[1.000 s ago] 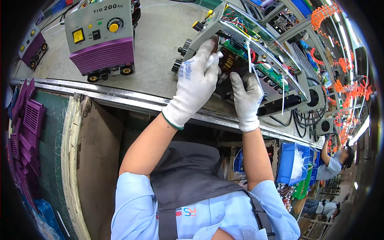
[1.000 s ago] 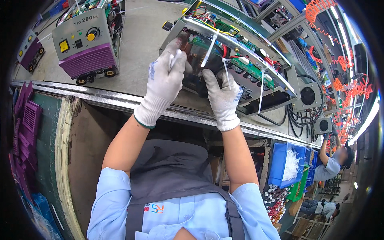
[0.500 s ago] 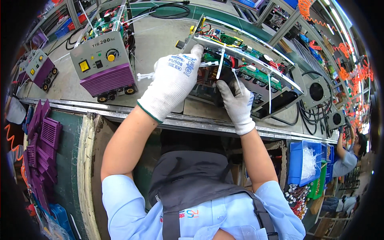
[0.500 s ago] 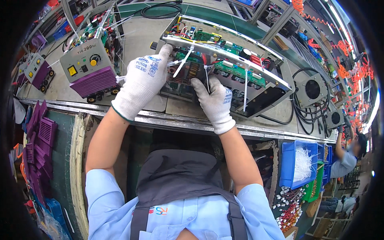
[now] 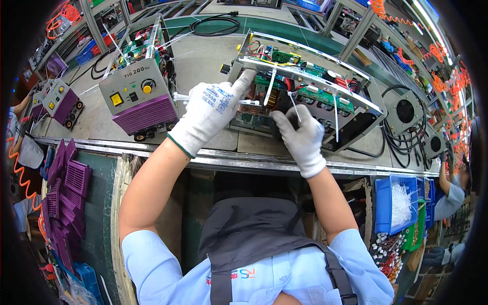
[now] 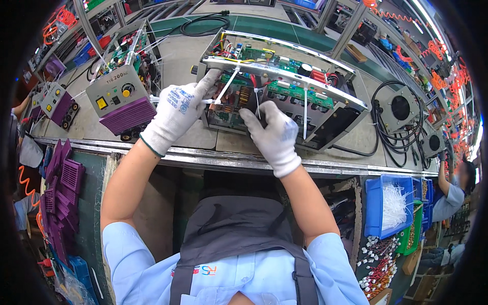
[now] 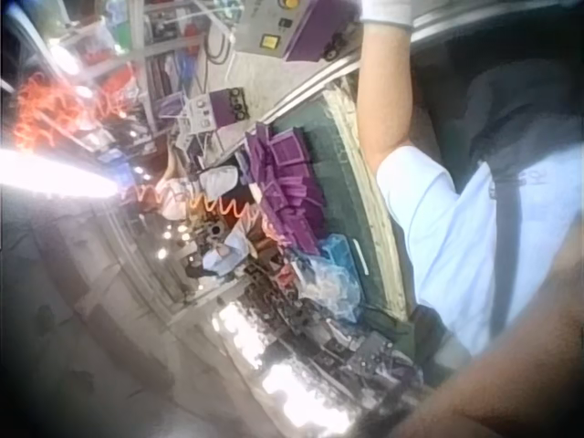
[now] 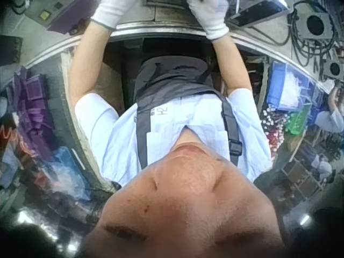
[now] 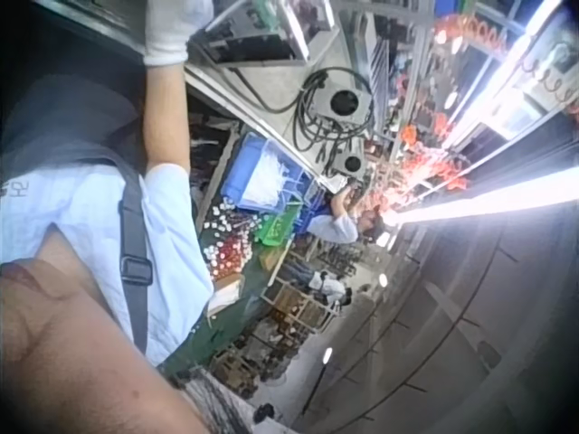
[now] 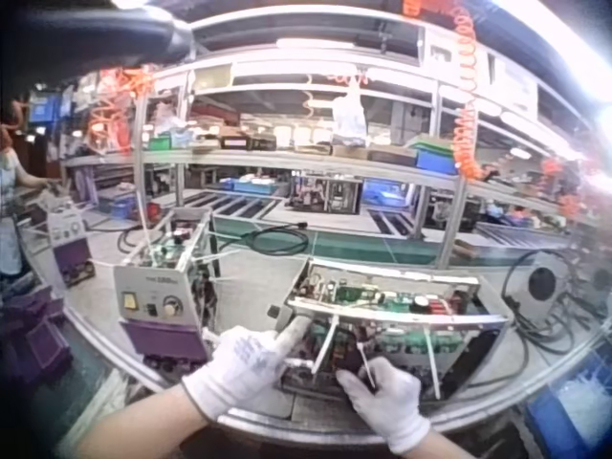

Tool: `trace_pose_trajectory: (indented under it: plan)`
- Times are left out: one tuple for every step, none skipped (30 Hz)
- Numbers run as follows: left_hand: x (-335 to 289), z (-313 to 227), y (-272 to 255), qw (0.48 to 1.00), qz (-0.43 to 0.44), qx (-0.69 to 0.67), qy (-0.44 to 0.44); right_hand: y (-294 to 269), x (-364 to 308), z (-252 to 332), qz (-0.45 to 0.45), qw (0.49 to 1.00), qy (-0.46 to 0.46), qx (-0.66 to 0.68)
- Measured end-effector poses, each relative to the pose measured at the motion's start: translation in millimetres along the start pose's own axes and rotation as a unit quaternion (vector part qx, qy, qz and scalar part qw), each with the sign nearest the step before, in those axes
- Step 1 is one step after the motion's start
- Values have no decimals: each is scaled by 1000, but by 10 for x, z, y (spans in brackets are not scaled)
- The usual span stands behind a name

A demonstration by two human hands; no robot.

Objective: The person organizes and secures wires inside an open electronic device using white zip ties. They also handle a purple plastic component and a black cable, placing them on the workbench. The person repeatedly picks zip ties from a blue bin and fastens them around wire bundles within the device.

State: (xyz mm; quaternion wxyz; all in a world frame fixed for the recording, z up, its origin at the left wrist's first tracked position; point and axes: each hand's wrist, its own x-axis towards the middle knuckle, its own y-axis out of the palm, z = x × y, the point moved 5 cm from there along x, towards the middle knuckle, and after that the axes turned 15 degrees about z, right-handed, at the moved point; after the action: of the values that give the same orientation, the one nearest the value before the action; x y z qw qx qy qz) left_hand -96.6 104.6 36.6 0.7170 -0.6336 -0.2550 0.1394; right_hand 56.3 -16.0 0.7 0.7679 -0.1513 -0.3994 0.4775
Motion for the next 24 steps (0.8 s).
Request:
trace_pose_trajectory:
  plan:
    - [36, -7, 15, 999, 24, -15, -16, -86, -26, 109, -30, 999, -29, -25]
    - [58, 12, 69, 998, 46, -8, -36, -92, -32, 231, -55, 993, -95, 36]
    - [71, 39, 72, 999, 20, -17, -29, -72, 43, 344, -23, 996, -81, 21]
    - [63, 68, 82, 999, -2, -28, -20, -63, 118, 484, 11, 998, -62, 9]
    - [57, 78, 86, 999, -25, -39, -8, -49, 180, 555, 42, 998, -42, -7]
    - [45, 74, 75, 998, -31, -47, -7, 18, 231, 540, 101, 994, -5, -46]
    - [67, 48, 57, 999, -11, -42, -16, 38, 223, 550, 100, 991, -3, -88]
    - [84, 8, 17, 999, 9, -38, -25, 75, 209, 556, 99, 987, -1, -130]
    - [102, -16, -8, 998, 29, -34, -33, 108, 197, 551, 98, 980, 1, -172]
    - [112, -14, -24, 999, 31, -31, -32, 134, 190, 548, 84, 977, -13, -197]
    - [137, 2, -34, 999, 33, -28, -31, 129, 196, 551, 102, 977, 7, -188]
    - [147, 10, -27, 999, 35, -25, -29, 90, 202, 569, 120, 976, 27, -179]
    - [143, 27, -33, 999, 35, -19, -26, 72, 220, 574, 134, 976, 44, -167]
    - [135, 44, -36, 999, 35, -13, -23, 71, 188, 545, 132, 980, 60, -137]
    - [125, 61, -41, 999, 36, -6, -20, 102, 177, 530, 137, 980, 74, -127]
    - [144, 46, -61, 999, 46, -3, -17, 99, 162, 514, 139, 979, 90, -121]
    - [159, 29, -91, 998, 56, 0, -14, 94, 157, 505, 142, 978, 106, -114]
    - [168, 21, -104, 998, 67, 3, -12, 109, 188, 550, 125, 981, 92, -114]
    - [174, 21, -116, 998, 62, 4, -5, 107, 222, 535, 117, 986, 78, -91]
    - [181, 18, -118, 998, 57, 4, 2, 106, 266, 484, 110, 989, 64, -68]
    - [187, 7, -115, 999, 53, 4, 8, 94, 304, 457, 103, 992, 50, -45]
    - [187, 16, -100, 999, 49, 3, 6, 92, 345, 447, 98, 993, 57, -24]
    - [188, 17, -75, 999, 45, 3, 4, 86, 368, 437, 114, 991, 71, -13]
    - [184, 14, -72, 999, 41, 2, 2, 59, 383, 434, 130, 988, 86, -2]
